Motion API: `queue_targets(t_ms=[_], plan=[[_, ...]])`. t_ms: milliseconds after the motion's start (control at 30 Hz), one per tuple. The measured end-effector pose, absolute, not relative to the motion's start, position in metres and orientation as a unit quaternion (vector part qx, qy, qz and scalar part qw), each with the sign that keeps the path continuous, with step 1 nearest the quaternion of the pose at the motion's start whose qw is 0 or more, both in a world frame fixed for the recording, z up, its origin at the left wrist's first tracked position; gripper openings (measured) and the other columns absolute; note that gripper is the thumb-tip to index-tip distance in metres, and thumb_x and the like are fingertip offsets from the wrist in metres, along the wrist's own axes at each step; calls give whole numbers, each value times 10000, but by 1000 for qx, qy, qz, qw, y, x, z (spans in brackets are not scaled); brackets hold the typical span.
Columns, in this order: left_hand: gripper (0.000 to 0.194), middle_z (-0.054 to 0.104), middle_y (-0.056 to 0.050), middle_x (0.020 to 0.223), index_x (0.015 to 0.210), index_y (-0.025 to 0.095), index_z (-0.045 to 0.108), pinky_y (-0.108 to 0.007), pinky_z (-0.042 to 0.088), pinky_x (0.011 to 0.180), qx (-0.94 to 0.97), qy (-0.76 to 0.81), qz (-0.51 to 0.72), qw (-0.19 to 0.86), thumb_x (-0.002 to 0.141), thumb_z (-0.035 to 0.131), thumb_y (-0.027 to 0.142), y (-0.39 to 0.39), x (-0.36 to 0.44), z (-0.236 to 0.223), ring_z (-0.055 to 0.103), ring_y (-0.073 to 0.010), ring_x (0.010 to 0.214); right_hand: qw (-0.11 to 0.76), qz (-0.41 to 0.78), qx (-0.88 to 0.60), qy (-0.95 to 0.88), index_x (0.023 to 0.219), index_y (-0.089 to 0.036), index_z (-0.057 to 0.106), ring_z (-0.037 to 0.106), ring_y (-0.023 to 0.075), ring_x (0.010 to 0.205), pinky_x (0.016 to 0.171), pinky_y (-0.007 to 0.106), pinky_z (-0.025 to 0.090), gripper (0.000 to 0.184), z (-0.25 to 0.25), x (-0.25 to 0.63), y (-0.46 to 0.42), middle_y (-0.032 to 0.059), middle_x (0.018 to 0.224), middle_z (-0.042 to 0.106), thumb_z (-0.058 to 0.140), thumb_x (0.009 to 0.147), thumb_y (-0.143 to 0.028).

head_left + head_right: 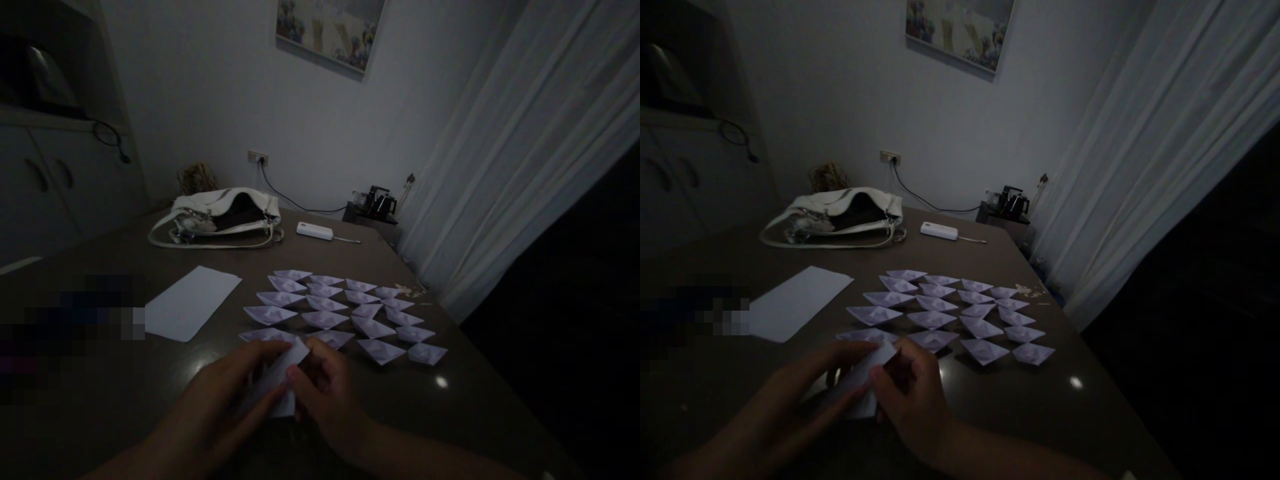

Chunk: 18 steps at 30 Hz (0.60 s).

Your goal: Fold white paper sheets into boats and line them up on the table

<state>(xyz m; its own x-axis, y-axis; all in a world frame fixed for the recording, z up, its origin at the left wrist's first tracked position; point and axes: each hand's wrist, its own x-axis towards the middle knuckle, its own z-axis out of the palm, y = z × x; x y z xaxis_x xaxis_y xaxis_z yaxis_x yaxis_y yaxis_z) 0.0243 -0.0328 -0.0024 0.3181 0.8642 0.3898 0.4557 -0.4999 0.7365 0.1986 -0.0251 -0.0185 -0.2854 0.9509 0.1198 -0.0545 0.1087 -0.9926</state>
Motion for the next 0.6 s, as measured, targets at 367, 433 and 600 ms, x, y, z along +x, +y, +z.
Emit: queue_targets(t_ms=[367, 433, 600], plan=[[233, 724, -37, 1000, 1059, 238, 635, -251, 532, 746, 766, 431, 383, 285, 863, 533, 314, -35, 25, 12, 668, -182, 846, 463, 578, -340, -580, 854, -189, 504, 455, 51, 440, 377, 140, 365, 251, -17, 198, -27, -53, 633, 495, 625, 824, -407], [227, 723, -29, 973, 1053, 241, 635, -236, 525, 728, 767, 420, 386, 295, 874, 522, 321, -35, 25, 13, 665, -171, 818, 471, 576, -337, -576, 859, -189, 504, 443, 47, 428, 366, 138, 358, 266, -16, 197, -27, -54, 638, 493, 621, 823, -425], [241, 712, -13, 947, 1068, 256, 616, -228, 510, 726, 750, 429, 399, 306, 898, 466, 339, -34, 23, 10, 661, -173, 840, 469, 568, -346, -581, 832, -185, 499, 436, 45, 425, 374, 136, 362, 268, -14, 197, -27, -63, 607, 472, 617, 824, -425]])
